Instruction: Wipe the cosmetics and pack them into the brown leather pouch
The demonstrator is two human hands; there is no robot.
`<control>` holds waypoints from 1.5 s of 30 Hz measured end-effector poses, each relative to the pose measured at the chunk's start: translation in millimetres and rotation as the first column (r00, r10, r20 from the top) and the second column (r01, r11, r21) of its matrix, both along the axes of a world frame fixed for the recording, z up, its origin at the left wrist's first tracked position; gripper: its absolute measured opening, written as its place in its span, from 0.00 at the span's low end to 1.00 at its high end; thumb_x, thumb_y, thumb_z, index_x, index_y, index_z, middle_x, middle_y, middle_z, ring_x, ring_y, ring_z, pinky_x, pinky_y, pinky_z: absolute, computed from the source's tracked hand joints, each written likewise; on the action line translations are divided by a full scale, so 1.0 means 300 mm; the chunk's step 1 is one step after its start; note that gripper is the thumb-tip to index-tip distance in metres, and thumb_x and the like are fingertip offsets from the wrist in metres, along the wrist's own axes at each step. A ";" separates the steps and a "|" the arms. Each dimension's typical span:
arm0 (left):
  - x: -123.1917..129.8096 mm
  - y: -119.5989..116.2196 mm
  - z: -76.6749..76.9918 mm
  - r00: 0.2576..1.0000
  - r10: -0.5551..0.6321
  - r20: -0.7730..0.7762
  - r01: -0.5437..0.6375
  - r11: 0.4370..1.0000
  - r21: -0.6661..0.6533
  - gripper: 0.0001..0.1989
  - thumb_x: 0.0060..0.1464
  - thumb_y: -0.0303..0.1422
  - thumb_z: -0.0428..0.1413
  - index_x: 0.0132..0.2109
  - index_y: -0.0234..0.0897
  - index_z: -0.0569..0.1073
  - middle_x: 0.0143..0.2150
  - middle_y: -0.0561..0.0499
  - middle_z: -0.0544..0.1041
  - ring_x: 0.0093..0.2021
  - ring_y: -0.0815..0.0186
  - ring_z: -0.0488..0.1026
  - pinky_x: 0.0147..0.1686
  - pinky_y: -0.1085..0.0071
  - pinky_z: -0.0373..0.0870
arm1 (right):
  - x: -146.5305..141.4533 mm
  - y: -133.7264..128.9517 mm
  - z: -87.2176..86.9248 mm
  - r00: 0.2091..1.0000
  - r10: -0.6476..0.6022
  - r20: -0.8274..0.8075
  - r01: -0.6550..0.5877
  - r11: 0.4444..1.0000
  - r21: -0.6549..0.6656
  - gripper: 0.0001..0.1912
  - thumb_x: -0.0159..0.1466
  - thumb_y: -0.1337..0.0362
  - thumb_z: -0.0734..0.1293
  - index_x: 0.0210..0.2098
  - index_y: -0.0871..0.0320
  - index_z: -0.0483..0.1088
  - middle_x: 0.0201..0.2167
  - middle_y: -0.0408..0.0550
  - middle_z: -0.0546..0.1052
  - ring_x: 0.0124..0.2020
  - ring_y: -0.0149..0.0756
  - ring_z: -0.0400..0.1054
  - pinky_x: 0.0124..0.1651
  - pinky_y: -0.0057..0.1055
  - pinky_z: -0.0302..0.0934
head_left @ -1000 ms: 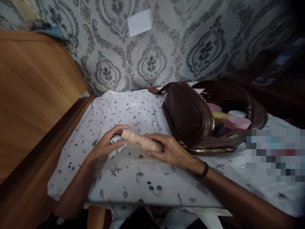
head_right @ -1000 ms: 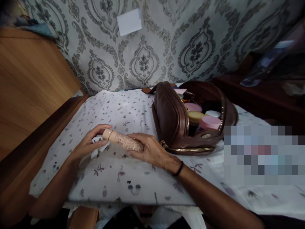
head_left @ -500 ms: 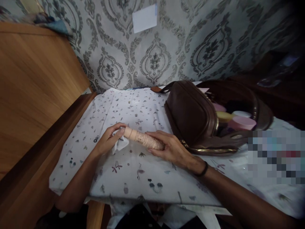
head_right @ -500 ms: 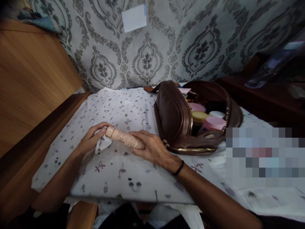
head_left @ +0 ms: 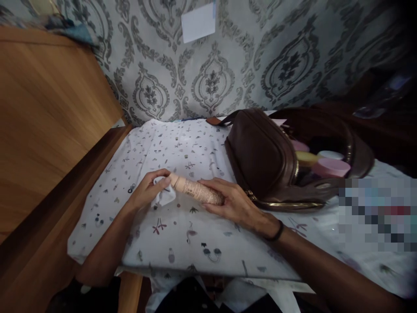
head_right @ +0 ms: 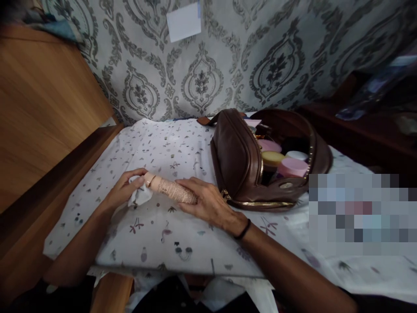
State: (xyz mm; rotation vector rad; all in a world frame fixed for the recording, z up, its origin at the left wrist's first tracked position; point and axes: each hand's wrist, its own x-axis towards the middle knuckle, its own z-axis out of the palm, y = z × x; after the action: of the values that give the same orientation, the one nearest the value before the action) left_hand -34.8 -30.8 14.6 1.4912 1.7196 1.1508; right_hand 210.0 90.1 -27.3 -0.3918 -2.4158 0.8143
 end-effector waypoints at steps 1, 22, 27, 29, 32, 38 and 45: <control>-0.001 -0.004 0.005 1.000 -0.019 -0.010 0.019 1.000 0.004 0.22 0.58 0.48 0.56 0.50 0.37 0.76 0.41 0.48 0.76 0.41 0.61 0.73 0.39 0.72 0.69 | 0.000 0.000 0.001 1.000 0.000 -0.011 -0.001 1.000 -0.009 0.25 0.61 0.61 0.71 0.57 0.59 0.71 0.47 0.54 0.80 0.43 0.40 0.76 0.46 0.38 0.70; 0.028 0.014 -0.004 0.974 0.145 0.174 -0.158 0.985 0.066 0.21 0.56 0.49 0.55 0.27 0.36 0.68 0.22 0.57 0.64 0.23 0.72 0.61 0.24 0.75 0.59 | 0.006 0.007 -0.003 0.998 -0.061 -0.010 0.062 0.996 0.071 0.23 0.62 0.58 0.70 0.56 0.58 0.71 0.43 0.52 0.79 0.40 0.41 0.76 0.42 0.35 0.70; 0.019 0.015 -0.005 0.889 0.249 0.383 -0.306 0.947 0.095 0.21 0.52 0.52 0.56 0.28 0.37 0.69 0.21 0.57 0.64 0.22 0.71 0.61 0.23 0.74 0.59 | 0.008 0.004 0.009 0.995 -0.002 -0.104 0.000 1.000 -0.024 0.21 0.64 0.57 0.70 0.55 0.55 0.69 0.47 0.52 0.79 0.45 0.42 0.75 0.47 0.36 0.70; 0.015 0.010 -0.009 0.868 0.234 0.438 -0.290 0.955 0.066 0.21 0.52 0.53 0.56 0.32 0.37 0.72 0.22 0.56 0.66 0.22 0.70 0.63 0.23 0.74 0.62 | 0.009 0.000 0.013 0.983 0.048 -0.178 -0.048 0.999 0.006 0.21 0.65 0.54 0.70 0.54 0.54 0.69 0.46 0.52 0.78 0.46 0.43 0.74 0.47 0.38 0.70; 0.019 0.003 -0.013 0.827 0.204 0.524 -0.263 0.964 0.041 0.22 0.48 0.52 0.61 0.37 0.37 0.75 0.26 0.54 0.71 0.24 0.70 0.66 0.23 0.74 0.64 | 0.012 -0.018 0.025 0.946 0.130 -0.298 -0.099 0.988 0.116 0.19 0.68 0.54 0.67 0.56 0.51 0.66 0.47 0.52 0.78 0.48 0.44 0.73 0.50 0.43 0.69; 0.045 -0.005 0.005 0.807 0.058 0.587 -0.088 0.996 0.022 0.22 0.48 0.51 0.63 0.40 0.36 0.76 0.28 0.51 0.74 0.24 0.69 0.68 0.23 0.73 0.65 | 0.039 -0.091 0.061 0.903 0.180 -0.390 -0.097 0.970 0.224 0.23 0.70 0.58 0.64 0.62 0.46 0.57 0.54 0.54 0.76 0.53 0.49 0.71 0.51 0.51 0.68; 0.053 -0.010 0.014 0.818 0.027 0.575 -0.039 0.999 0.007 0.22 0.46 0.49 0.64 0.41 0.36 0.77 0.29 0.51 0.74 0.26 0.69 0.68 0.24 0.74 0.65 | 0.057 -0.122 0.081 0.904 0.213 -0.371 -0.135 0.965 0.225 0.22 0.72 0.59 0.60 0.64 0.44 0.56 0.56 0.52 0.76 0.55 0.47 0.70 0.52 0.50 0.68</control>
State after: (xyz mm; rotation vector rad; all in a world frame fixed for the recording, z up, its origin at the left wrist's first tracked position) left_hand -19.1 -33.7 18.8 0.9712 1.3115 1.4552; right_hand 227.1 53.5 -3.0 0.0665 -2.1409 0.6489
